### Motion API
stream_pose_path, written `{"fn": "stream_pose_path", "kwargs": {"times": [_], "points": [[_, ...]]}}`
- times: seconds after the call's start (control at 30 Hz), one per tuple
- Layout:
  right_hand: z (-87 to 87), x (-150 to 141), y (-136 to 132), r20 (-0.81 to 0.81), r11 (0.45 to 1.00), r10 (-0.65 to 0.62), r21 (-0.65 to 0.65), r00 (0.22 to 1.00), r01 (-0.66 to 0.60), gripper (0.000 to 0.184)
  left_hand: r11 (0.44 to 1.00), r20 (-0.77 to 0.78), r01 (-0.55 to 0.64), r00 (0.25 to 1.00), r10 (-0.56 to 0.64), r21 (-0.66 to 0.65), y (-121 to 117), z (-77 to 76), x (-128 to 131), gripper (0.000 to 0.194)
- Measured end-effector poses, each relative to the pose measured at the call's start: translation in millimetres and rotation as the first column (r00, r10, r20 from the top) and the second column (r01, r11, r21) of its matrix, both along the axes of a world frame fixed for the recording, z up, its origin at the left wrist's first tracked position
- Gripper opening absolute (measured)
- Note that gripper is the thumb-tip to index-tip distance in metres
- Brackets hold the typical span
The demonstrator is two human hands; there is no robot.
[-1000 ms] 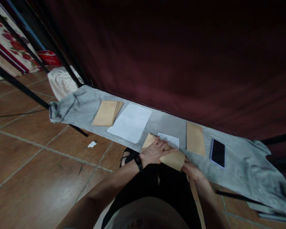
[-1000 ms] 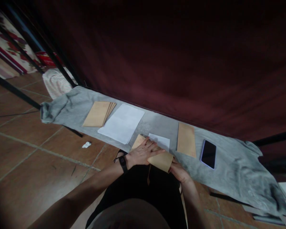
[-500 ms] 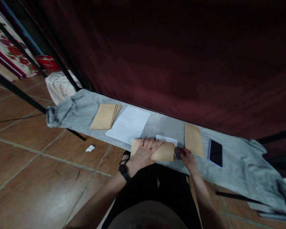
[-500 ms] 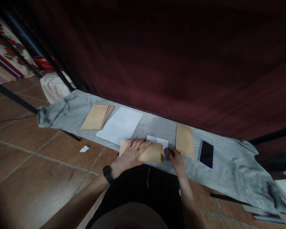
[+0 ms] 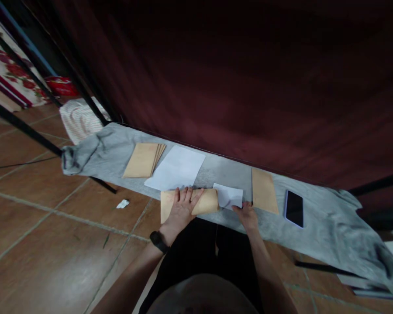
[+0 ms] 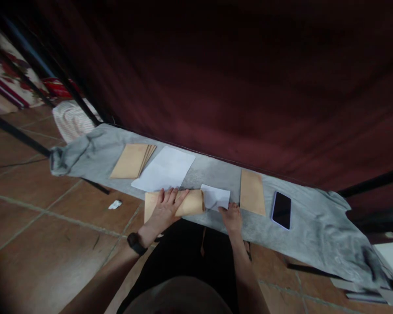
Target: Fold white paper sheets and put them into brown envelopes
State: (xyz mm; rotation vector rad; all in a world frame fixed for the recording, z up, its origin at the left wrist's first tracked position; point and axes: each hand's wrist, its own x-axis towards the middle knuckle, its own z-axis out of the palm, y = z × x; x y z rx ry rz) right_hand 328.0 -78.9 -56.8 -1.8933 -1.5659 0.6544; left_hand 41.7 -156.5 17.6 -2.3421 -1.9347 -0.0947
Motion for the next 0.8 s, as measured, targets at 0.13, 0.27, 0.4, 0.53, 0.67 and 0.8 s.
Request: {"fn": "stream_pose_path", "kwargs": {"times": [0.13,0.27,0.4,0.53,0.67,0.8], "points": [[-2.6,9.9,4.4,-0.294,0.998,0.031,0.059,0.955,-0.014,0.037,1.0,0.014,0.01,1.0,-0.01,-0.012,3.2,1.9,1.0,0.116],[2.3,26.4,-2.1,-0.457,0.996,0.014,0.082,0.889,0.026,0.05,1.0,0.027,0.017,1.0,-0.016,-0.026,7.0,1.3,0.1,0.115],[8.7,46.4,-21.6,-0.61,0.99,-0.027,0.095,0.792,0.107,0.048,0.999,0.003,0.025,1.0,-0.025,-0.038,12.1,1.3,2.0,0.119],[7.5,55.4,-38.3,-0.719,0.99,-0.079,0.027,0.691,0.142,0.042,0.998,0.006,0.036,0.999,-0.036,-0.046,18.3,2.4,6.7,0.123],[3.1,55.0,-40.1,-0.7,0.996,-0.078,-0.022,0.71,0.087,0.046,0.997,0.018,0.067,0.998,-0.067,-0.043,23.6,4.8,12.9,0.126],[1.5,55.1,-37.1,-0.684,0.998,-0.06,-0.023,0.727,0.061,0.042,0.995,0.044,0.082,0.996,-0.08,-0.048,27.2,6.8,17.7,0.128]]}}
